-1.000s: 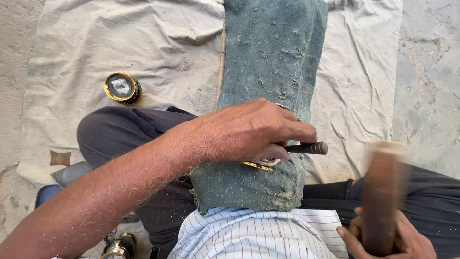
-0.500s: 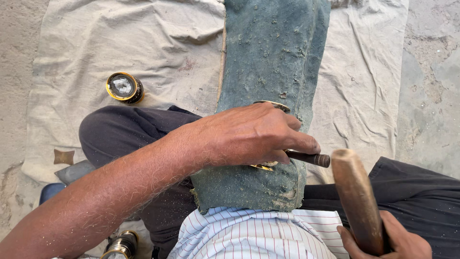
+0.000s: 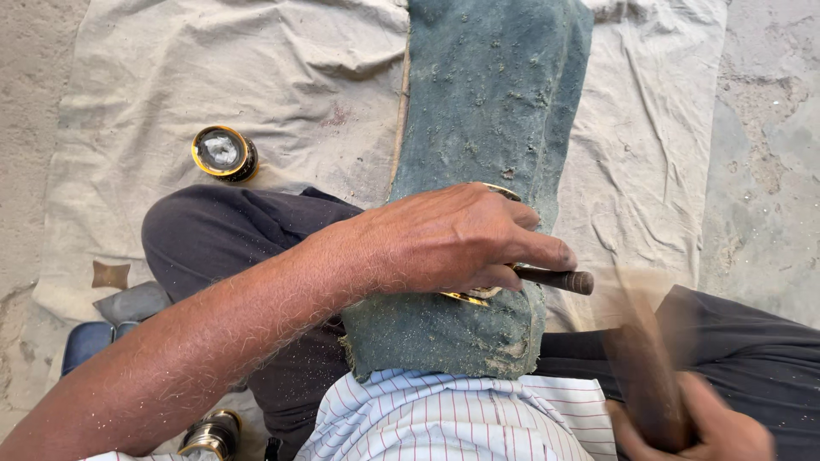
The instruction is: The person sits on the ground with a small brass pot lashed to a green sandbag cushion on their lap. They hold a steel punch against the pot's decorated surface and strike it with a wooden mallet, repositioning the punch repeatedly to work the pattern around the vessel, briefly rotating the pot to reach other sides.
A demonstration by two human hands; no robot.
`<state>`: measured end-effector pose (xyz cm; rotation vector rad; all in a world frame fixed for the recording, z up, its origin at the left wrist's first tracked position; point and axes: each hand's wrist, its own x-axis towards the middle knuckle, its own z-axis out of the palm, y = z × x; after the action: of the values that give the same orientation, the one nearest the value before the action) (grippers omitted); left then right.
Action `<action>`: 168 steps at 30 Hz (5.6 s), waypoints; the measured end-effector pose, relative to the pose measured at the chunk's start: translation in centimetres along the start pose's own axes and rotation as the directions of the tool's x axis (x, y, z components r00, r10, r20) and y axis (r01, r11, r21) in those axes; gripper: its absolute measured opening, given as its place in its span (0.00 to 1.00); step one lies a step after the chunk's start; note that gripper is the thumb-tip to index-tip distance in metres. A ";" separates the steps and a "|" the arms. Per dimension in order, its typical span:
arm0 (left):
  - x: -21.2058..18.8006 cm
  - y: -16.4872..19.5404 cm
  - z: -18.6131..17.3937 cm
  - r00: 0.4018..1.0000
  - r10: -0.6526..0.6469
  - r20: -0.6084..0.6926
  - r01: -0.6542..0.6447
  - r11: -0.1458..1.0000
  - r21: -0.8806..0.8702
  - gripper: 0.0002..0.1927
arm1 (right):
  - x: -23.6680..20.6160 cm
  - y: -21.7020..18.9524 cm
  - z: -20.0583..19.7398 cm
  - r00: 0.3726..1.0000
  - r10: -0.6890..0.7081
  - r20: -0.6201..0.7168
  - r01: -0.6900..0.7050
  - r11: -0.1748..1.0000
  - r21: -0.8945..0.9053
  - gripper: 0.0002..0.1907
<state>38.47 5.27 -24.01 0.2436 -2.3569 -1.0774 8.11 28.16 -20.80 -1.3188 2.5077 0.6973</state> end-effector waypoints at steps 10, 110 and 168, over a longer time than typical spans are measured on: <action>-0.1 -0.1 -0.1 1.000 -0.006 0.002 0.006 1.000 -0.025 0.28 | 2.4 1.9 0.6 0.996 -0.089 -0.005 0.089 0.995 0.044 0.27; 3.0 3.0 2.2 0.954 -0.299 -0.004 0.296 0.943 0.153 0.24 | 3.0 1.6 -0.1 0.969 -0.247 -0.009 0.228 0.880 0.416 0.25; 0.8 1.9 1.5 0.978 -0.199 -0.068 0.204 0.976 0.071 0.28 | 4.4 3.3 0.3 0.929 -0.339 -0.148 0.361 0.918 0.165 0.31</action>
<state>37.11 7.22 -23.11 0.5469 -2.3608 -1.0554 2.89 26.72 -21.87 -1.7153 2.2581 0.3011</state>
